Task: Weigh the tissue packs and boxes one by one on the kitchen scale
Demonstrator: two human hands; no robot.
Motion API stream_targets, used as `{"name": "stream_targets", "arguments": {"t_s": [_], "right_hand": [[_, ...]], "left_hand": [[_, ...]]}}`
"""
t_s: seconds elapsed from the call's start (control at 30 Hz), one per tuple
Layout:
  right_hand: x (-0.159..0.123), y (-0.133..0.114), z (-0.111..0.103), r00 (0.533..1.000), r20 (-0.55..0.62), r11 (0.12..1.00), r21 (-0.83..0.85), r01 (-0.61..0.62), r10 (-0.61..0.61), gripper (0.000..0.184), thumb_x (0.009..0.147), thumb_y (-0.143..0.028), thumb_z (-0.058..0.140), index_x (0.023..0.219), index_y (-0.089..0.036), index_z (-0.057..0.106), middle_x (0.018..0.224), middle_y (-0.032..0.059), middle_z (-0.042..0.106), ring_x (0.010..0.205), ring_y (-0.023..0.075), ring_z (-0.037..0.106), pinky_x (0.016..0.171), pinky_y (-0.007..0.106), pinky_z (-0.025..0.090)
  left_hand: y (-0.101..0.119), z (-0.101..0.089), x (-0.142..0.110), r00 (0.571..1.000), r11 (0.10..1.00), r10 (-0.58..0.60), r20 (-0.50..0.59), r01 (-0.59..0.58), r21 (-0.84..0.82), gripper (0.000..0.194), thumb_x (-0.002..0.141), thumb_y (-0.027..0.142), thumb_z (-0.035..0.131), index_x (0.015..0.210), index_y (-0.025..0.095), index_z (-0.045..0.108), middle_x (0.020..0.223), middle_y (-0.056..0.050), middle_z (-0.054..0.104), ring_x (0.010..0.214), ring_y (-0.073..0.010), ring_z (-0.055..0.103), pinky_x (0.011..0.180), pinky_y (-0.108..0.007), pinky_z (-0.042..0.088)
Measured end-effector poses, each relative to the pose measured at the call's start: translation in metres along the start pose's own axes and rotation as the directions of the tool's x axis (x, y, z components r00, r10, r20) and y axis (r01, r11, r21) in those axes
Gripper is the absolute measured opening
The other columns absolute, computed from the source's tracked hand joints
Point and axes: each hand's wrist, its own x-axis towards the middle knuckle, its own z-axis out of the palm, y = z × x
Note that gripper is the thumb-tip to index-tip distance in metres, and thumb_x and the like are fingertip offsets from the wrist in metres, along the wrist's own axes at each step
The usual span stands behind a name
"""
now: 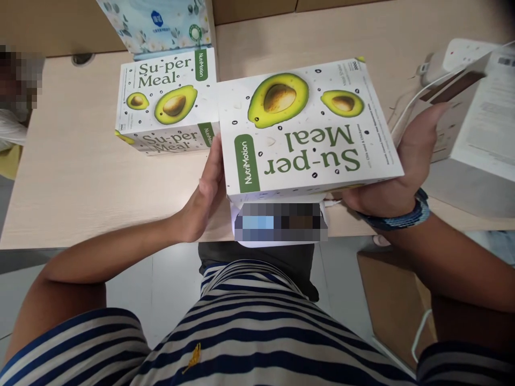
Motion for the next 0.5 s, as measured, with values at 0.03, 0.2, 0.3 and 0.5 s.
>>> {"name": "stream_targets", "arguments": {"t_s": [0.03,0.2,0.3,0.5], "right_hand": [[0.0,-0.001,0.002,1.0,0.011,0.999,0.031,-0.026,0.026,0.104,0.084,-0.105,0.02,0.148,-0.04,0.07,0.169,-0.0077,0.059,0.179,0.0354,0.005,0.146,0.061,0.009],[0.001,-0.014,0.006,0.969,0.08,0.969,0.065,-0.238,0.233,0.106,0.073,-0.107,0.03,0.137,-0.037,0.077,0.163,-0.002,0.067,0.179,0.0318,0.01,0.145,0.051,0.026],[0.002,-0.017,0.006,0.974,0.054,0.974,0.035,-0.224,0.222,0.105,0.072,-0.107,0.028,0.133,-0.038,0.079,0.16,-0.0047,0.069,0.178,0.0341,0.017,0.143,0.051,0.031],[0.005,-0.012,0.003,0.972,0.108,0.977,0.032,-0.213,0.208,0.099,0.072,-0.108,0.027,0.125,-0.042,0.079,0.156,-0.0082,0.072,0.178,0.034,0.014,0.14,0.054,0.034]], "left_hand": [[0.0,0.0,0.001,1.0,1.0,-0.005,-0.009,0.005,-0.001,0.084,0.103,0.089,0.011,0.178,0.054,0.003,0.191,0.014,0.011,0.181,-0.0274,0.005,0.144,-0.063,0.033],[0.002,-0.001,0.002,0.996,0.996,-0.084,-0.011,0.084,-0.008,0.087,0.099,0.092,0.008,0.178,0.055,0.002,0.19,0.019,-0.001,0.181,-0.027,0.006,0.146,-0.06,0.033],[0.002,-0.001,0.001,0.998,0.997,-0.067,-0.005,0.067,-0.048,0.086,0.1,0.091,0.01,0.178,0.055,0.004,0.19,0.02,-0.001,0.181,-0.0269,0.007,0.145,-0.059,0.035],[0.001,-0.001,0.001,0.998,0.997,-0.05,-0.046,0.052,0.051,0.085,0.101,0.089,0.005,0.178,0.054,0.004,0.19,0.018,0.008,0.18,-0.025,0.015,0.144,-0.059,0.039]]}}
